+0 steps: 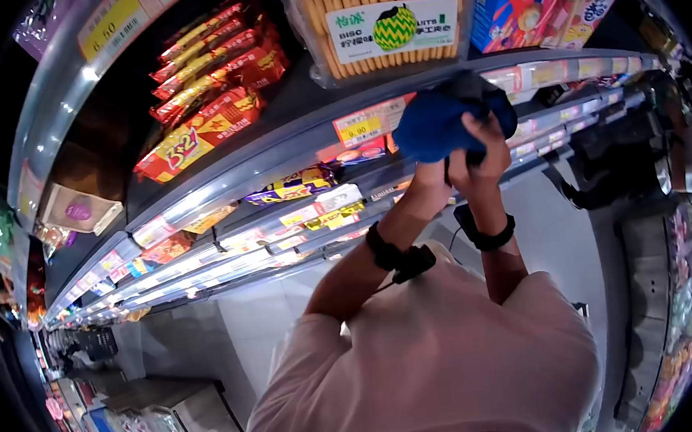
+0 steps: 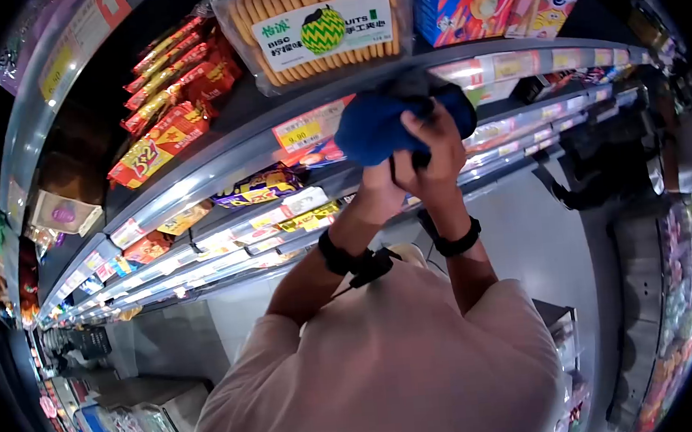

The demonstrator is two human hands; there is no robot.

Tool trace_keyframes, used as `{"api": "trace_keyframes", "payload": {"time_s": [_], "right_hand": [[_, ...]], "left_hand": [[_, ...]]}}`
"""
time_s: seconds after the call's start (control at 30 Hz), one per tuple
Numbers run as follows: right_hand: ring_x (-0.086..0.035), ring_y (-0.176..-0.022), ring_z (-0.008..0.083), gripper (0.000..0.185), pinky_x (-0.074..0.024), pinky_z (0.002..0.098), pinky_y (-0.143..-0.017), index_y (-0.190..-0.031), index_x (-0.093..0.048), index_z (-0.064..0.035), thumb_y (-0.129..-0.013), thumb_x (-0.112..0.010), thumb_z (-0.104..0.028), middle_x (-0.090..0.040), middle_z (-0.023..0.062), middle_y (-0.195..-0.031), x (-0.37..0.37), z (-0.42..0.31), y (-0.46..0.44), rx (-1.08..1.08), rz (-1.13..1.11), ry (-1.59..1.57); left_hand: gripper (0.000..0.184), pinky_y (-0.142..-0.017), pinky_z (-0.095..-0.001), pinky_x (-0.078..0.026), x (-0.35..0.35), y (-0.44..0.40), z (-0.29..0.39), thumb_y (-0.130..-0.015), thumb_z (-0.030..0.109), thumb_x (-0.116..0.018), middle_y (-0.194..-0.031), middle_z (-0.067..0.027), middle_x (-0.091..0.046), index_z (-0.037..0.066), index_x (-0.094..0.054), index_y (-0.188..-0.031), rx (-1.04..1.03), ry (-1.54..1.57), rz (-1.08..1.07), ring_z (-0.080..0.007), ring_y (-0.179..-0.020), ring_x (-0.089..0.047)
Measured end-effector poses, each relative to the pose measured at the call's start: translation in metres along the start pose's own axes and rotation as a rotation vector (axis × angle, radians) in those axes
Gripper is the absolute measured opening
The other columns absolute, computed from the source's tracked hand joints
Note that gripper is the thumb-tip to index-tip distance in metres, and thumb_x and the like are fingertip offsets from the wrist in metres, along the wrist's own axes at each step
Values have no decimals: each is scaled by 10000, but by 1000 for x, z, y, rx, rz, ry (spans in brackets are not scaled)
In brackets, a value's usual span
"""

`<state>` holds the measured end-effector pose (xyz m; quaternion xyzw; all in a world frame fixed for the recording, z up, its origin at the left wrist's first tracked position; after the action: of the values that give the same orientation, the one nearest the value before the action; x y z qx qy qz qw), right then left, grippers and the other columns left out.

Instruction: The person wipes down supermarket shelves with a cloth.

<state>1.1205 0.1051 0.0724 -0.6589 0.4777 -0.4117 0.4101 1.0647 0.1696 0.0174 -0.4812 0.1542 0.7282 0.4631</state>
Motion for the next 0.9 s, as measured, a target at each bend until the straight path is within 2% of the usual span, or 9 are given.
{"api": "trace_keyframes", "payload": {"time_s": [0.1, 0.3, 0.47, 0.67, 0.73, 0.77, 0.83, 0.87, 0.9], "right_hand": [[-648, -1019, 373, 412, -497, 402, -920, -1194, -608, -11, -788, -645, -69, -629, 211, -1133, 12, -1, -9, -234, -14, -29], [-622, -1064, 355, 501, -475, 399, -931, -1283, -531, -8, -845, -639, -227, -607, 194, -1179, -9, -51, -20, -314, -66, -71], [-599, -1017, 421, 526, -485, 420, -883, -1265, -547, -10, -836, -708, -270, -597, 225, -1142, -46, -109, -15, -253, -69, 21], [-609, -1006, 403, 501, -494, 416, -871, -1240, -566, -34, -808, -758, -201, -568, 237, -1150, -99, -196, 12, -297, -225, -39], [-622, -934, 414, 461, -527, 419, -809, -1188, -601, -38, -782, -772, -175, -572, 249, -1124, -122, -223, 26, -182, -207, -25], [-618, -996, 421, 379, -515, 426, -870, -1094, -645, -49, -747, -774, -131, -577, 246, -1183, -132, -236, 35, -236, -184, -59], [-620, -991, 423, 309, -513, 435, -874, -1047, -646, -45, -761, -748, -95, -592, 244, -1155, -138, -248, 47, -209, -216, -60], [-626, -995, 406, 236, -511, 435, -873, -997, -648, -39, -780, -729, -83, -605, 236, -1149, -141, -249, 57, -298, -324, -94], [-633, -1026, 386, 324, -518, 412, -870, -1107, -616, -20, -823, -741, -111, -611, 208, -1175, -143, -247, 62, -305, -451, -132]], "left_hand": [[471, -1099, -357, -404, -37, -14, 10, -1024, 348, -534, -1393, -56, -522, 96, -450, -1413, 77, -24, -55, -185, -1276, -516], [499, -1100, -355, -406, -34, -9, 28, -1024, 365, -526, -1420, -57, -499, 106, -426, -1439, 128, 14, -92, -191, -1290, -507], [522, -1101, -353, -408, -5, 26, 78, -1025, 379, -520, -1442, -58, -481, 115, -406, -1460, 136, 83, -68, -195, -1302, -499], [550, -1102, -351, -410, 41, 85, 137, -1025, 396, -511, -1469, -60, -459, 125, -382, -1486, 154, 303, -55, -200, -1316, -490], [560, -1102, -351, -410, 57, 106, 147, -1025, 402, -509, -1478, -60, -451, 129, -374, -1495, 171, 477, -66, -202, -1320, -487], [565, -1102, -350, -411, 67, 116, 150, -1025, 405, -507, -1482, -61, -447, 130, -370, -1499, 190, 616, -79, -203, -1323, -485], [574, -1103, -350, -411, 86, 141, 156, -1025, 410, -505, -1491, -61, -440, 134, -362, -1508, 259, 851, -91, -205, -1327, -482], [579, -1103, -349, -412, 95, 154, 161, -1025, 413, -503, -1495, -61, -436, 135, -358, -1512, 290, 883, -89, -206, -1329, -480], [586, -1098, -355, -419, 102, 168, 165, -1027, 417, -498, -1497, -67, -435, 131, -349, -1517, 360, 576, -88, -212, -1331, -481]]}}
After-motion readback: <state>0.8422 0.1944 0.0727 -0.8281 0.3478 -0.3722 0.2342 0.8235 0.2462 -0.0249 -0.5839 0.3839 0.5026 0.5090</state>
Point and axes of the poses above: each hand's wrist, its own y-axis away from the middle knuckle, its own x-axis out of the back of the hand, z = x × y, the point moved 3 cm from there along -y, towards the middle knuckle
